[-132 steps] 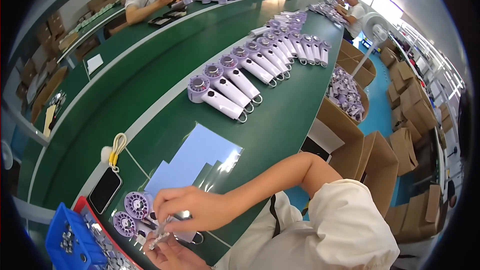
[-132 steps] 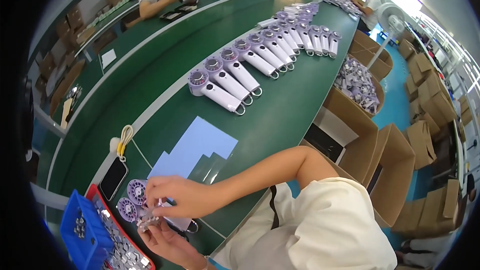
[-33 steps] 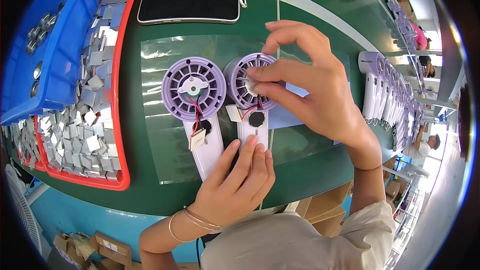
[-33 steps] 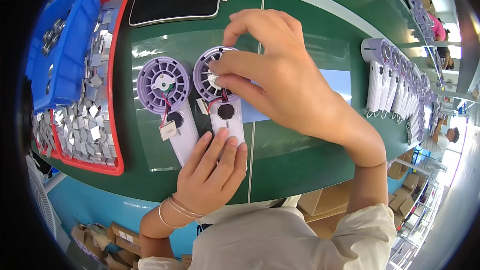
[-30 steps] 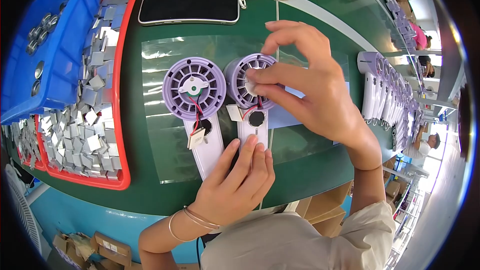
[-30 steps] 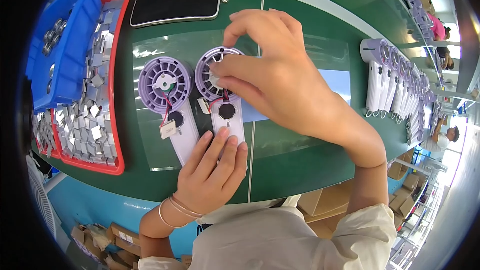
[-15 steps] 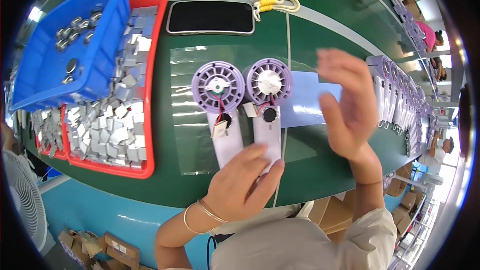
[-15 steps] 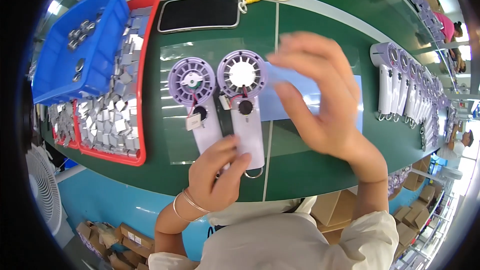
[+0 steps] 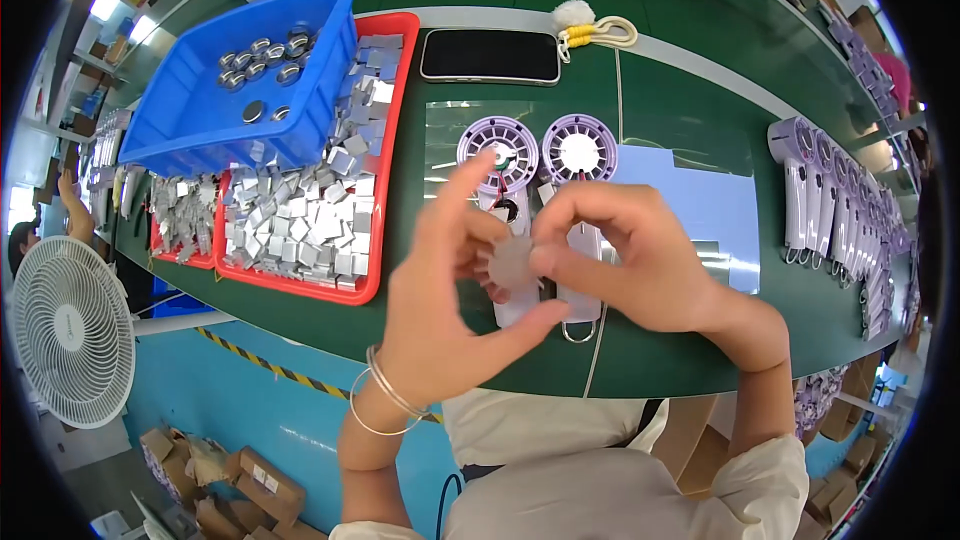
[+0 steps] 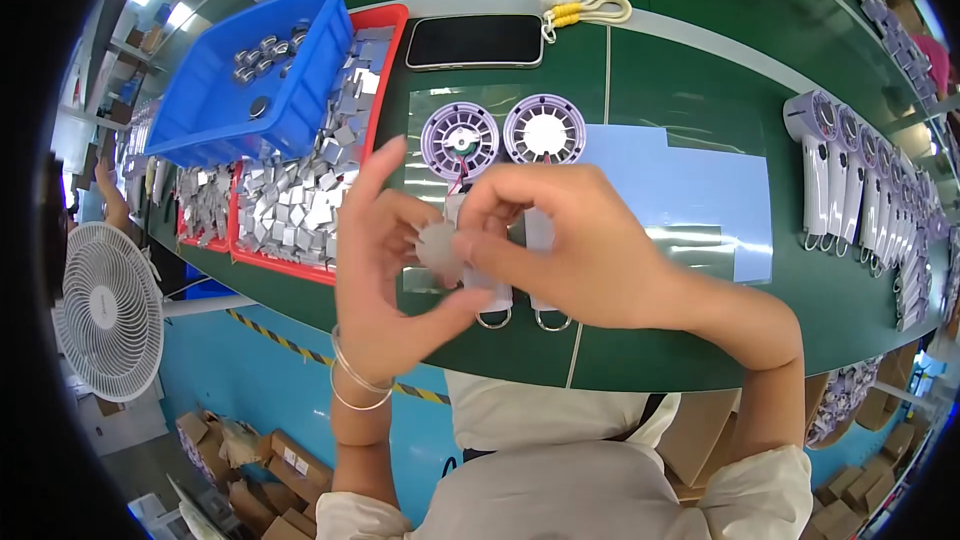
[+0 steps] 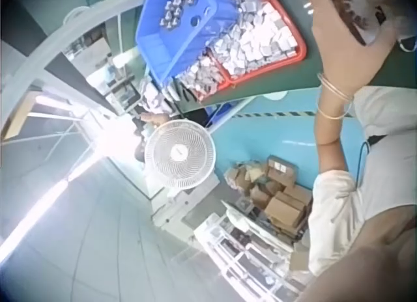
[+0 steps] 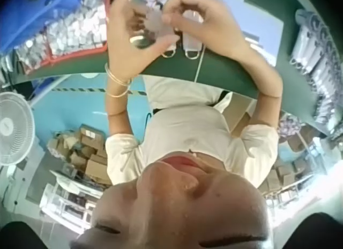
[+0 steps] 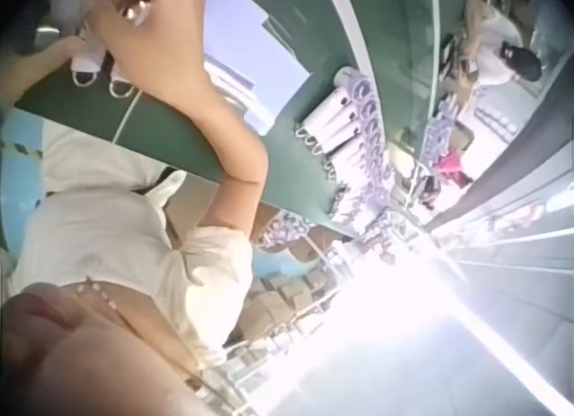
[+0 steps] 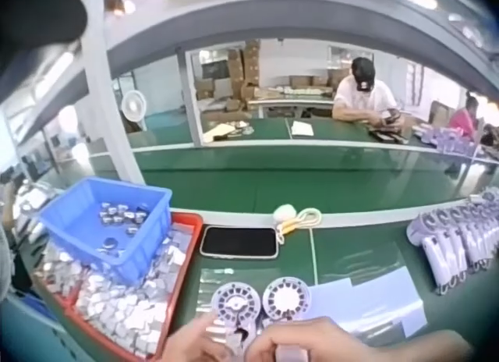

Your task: The person assembles handheld fans by inserting cooling components and thermal pads into the fan bodies, pressing metal caps into place, and placing the assembled fans in a line on the table.

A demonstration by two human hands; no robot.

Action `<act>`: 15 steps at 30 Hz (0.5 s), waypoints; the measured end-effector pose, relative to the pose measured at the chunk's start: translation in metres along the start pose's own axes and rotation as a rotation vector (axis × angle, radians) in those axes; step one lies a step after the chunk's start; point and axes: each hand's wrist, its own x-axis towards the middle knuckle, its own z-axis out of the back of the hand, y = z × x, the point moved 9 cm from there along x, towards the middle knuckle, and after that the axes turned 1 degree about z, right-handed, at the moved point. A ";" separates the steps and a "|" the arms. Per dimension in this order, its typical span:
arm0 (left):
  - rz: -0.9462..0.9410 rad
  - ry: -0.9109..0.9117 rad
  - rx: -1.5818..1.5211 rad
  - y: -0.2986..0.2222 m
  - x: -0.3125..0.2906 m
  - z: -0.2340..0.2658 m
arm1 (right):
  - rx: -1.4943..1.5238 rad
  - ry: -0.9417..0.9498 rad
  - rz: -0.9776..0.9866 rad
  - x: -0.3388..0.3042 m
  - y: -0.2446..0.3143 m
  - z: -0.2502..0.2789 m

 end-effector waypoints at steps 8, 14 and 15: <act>0.094 -0.107 -0.260 0.003 -0.001 0.019 | -0.104 -0.072 0.206 -0.004 0.026 0.006; -0.007 0.015 0.256 -0.008 0.019 0.019 | -0.646 -0.121 0.452 0.002 0.063 -0.002; 0.006 -0.050 0.143 -0.007 0.024 0.025 | -0.598 -0.077 0.408 0.008 0.058 -0.004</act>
